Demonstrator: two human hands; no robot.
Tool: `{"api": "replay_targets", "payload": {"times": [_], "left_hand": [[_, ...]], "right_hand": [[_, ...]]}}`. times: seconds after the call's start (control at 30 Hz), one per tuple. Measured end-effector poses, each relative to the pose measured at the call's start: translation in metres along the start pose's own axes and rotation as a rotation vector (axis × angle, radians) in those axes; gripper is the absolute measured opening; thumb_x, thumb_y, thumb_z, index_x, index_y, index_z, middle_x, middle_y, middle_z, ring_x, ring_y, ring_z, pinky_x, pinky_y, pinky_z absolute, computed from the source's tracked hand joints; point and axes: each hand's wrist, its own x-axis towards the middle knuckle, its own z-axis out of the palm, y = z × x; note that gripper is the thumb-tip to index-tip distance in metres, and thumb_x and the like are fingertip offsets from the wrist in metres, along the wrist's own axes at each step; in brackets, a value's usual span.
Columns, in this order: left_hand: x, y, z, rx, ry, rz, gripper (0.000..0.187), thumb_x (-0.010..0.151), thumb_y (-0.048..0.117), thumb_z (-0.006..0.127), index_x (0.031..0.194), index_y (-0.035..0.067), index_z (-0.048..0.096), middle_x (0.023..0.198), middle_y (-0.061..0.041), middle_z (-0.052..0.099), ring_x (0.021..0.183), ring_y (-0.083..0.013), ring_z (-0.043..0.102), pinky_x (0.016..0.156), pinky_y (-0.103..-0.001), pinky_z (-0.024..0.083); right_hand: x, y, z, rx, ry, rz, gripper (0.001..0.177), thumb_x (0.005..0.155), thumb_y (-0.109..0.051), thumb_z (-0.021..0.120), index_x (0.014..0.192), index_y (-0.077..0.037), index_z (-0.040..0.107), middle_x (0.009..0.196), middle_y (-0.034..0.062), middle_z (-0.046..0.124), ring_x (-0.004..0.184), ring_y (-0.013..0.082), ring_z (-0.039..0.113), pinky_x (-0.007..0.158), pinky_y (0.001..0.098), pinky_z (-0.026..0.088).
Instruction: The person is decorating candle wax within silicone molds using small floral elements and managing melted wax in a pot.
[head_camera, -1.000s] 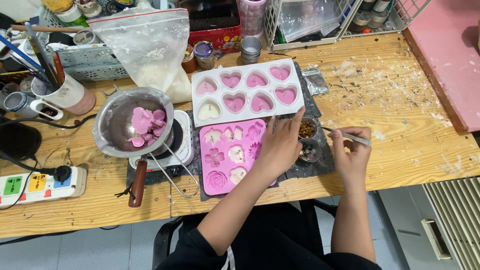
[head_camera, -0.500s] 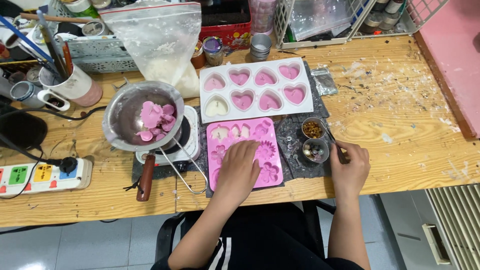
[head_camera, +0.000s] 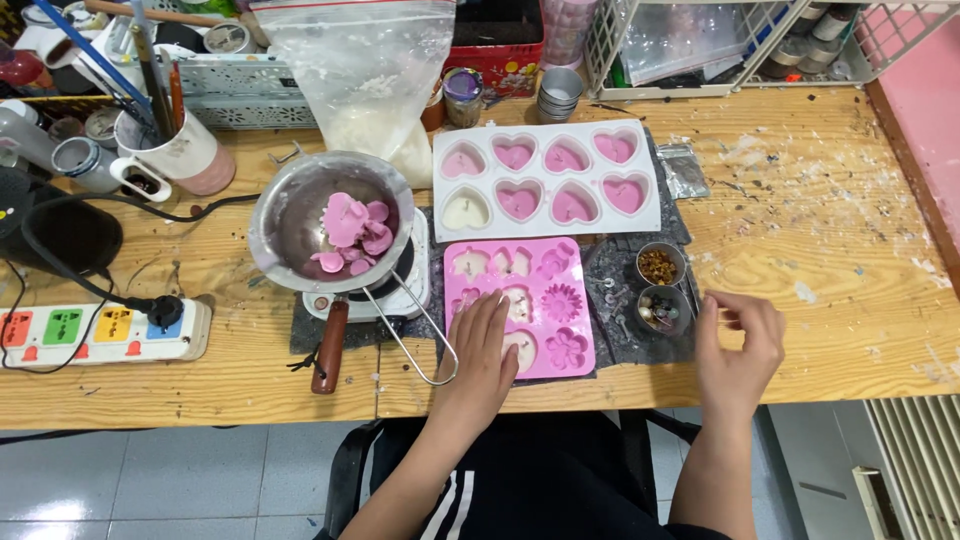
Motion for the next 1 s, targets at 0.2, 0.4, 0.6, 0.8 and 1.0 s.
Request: {"api": "replay_targets", "payload": {"times": [0.2,0.4,0.6,0.8,1.0], "left_hand": [[-0.004,0.004,-0.01,0.082,0.018,0.047,0.06,0.091,0.01,0.058,0.146,-0.007,0.042,0.151,-0.023,0.045,0.146,-0.0383,0.037,0.124,-0.051,0.024],[-0.008,0.011,-0.012,0.108,0.002,0.023,0.069,0.082,0.007,0.06,0.147,-0.009,0.04,0.15,-0.023,0.044,0.146,-0.0394,0.034,0.122,-0.052,0.021],[-0.018,0.019,-0.007,0.128,-0.055,-0.033,0.076,0.079,0.009,0.06,0.149,-0.008,0.037,0.154,-0.024,0.038,0.148,-0.0396,0.029,0.122,-0.055,0.017],[0.0,0.022,-0.015,0.035,-0.072,-0.058,0.074,0.086,0.024,0.063,0.148,-0.005,0.038,0.153,-0.028,0.032,0.147,-0.0442,0.024,0.121,-0.061,0.01],[0.009,0.022,0.002,0.0,-0.093,-0.047,0.08,0.096,0.045,0.06,0.151,-0.006,0.033,0.157,-0.036,0.023,0.15,-0.0507,0.015,0.12,-0.061,0.009]], "right_hand": [[0.009,-0.077,0.0,0.426,-0.458,0.219,0.017,0.091,-0.011,0.072,0.107,-0.007,0.075,0.102,0.0069,0.073,0.086,0.0225,0.07,0.075,0.0336,0.055],[0.039,-0.111,0.038,0.407,-0.537,-0.389,0.033,0.091,-0.003,0.066,0.123,0.001,0.066,0.12,0.0194,0.067,0.115,0.0377,0.063,0.098,0.0449,0.05],[0.056,-0.11,0.089,0.24,-0.695,-0.535,0.036,0.092,-0.008,0.066,0.126,0.002,0.064,0.116,0.0168,0.067,0.112,0.0364,0.062,0.099,0.0471,0.05],[0.063,-0.121,0.101,0.014,-0.78,-0.512,0.02,0.09,-0.018,0.069,0.101,-0.001,0.069,0.1,0.0161,0.064,0.101,0.037,0.057,0.088,0.0492,0.046],[0.069,-0.118,0.098,0.175,-0.787,-0.471,0.019,0.091,-0.018,0.068,0.099,-0.001,0.064,0.095,0.0165,0.065,0.095,0.0371,0.059,0.085,0.0485,0.047]]}}
